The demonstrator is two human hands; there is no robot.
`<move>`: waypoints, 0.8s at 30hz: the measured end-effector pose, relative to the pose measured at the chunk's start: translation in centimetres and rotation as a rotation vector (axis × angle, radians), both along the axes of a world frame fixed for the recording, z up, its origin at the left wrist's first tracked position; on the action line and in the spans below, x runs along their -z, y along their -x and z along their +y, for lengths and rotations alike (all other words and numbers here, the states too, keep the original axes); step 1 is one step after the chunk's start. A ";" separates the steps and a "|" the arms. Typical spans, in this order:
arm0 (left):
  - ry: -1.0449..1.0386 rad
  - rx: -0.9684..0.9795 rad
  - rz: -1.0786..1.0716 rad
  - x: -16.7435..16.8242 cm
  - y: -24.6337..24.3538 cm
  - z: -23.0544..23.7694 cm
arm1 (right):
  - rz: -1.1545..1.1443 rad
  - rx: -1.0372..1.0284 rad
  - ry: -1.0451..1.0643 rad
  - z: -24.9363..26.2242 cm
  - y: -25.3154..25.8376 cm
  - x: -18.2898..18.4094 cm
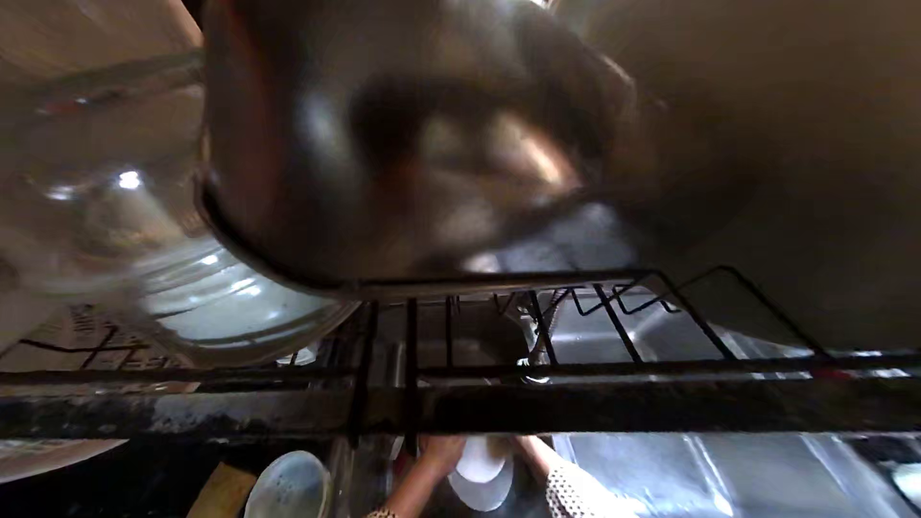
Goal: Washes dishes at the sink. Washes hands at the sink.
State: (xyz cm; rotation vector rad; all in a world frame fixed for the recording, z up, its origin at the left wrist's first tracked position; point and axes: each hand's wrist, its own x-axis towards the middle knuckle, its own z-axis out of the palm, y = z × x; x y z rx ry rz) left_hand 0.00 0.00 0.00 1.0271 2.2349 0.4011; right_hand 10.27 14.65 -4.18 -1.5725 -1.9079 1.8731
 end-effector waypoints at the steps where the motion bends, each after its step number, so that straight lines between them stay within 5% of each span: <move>1: -0.011 0.115 -0.002 -1.0 -0.9 0.1 | 0.047 0.013 0.050 -0.1 -0.1 -1.0; 4: -0.184 0.257 0.024 -0.5 -3.7 1.1 | 0.092 -0.001 0.129 -1.4 0.0 -4.1; 11: -0.074 -0.081 0.164 -1.4 -0.3 4.6 | 0.091 -0.088 -0.070 -2.1 -1.2 -7.0; 14: -0.316 0.091 0.067 -3.2 -6.4 2.6 | 0.090 0.033 -0.058 -1.2 -1.2 -7.2; 17: -0.533 0.265 0.099 -0.5 -7.6 0.7 | 0.142 0.175 -0.048 -0.4 -1.6 -6.0; 21: -0.189 0.211 0.221 -0.4 1.1 2.5 | 0.167 0.030 -0.027 -2.1 -1.8 -6.2; 24: -0.106 0.162 0.164 -2.8 0.6 4.1 | 0.188 0.024 0.018 -2.9 -0.9 -6.2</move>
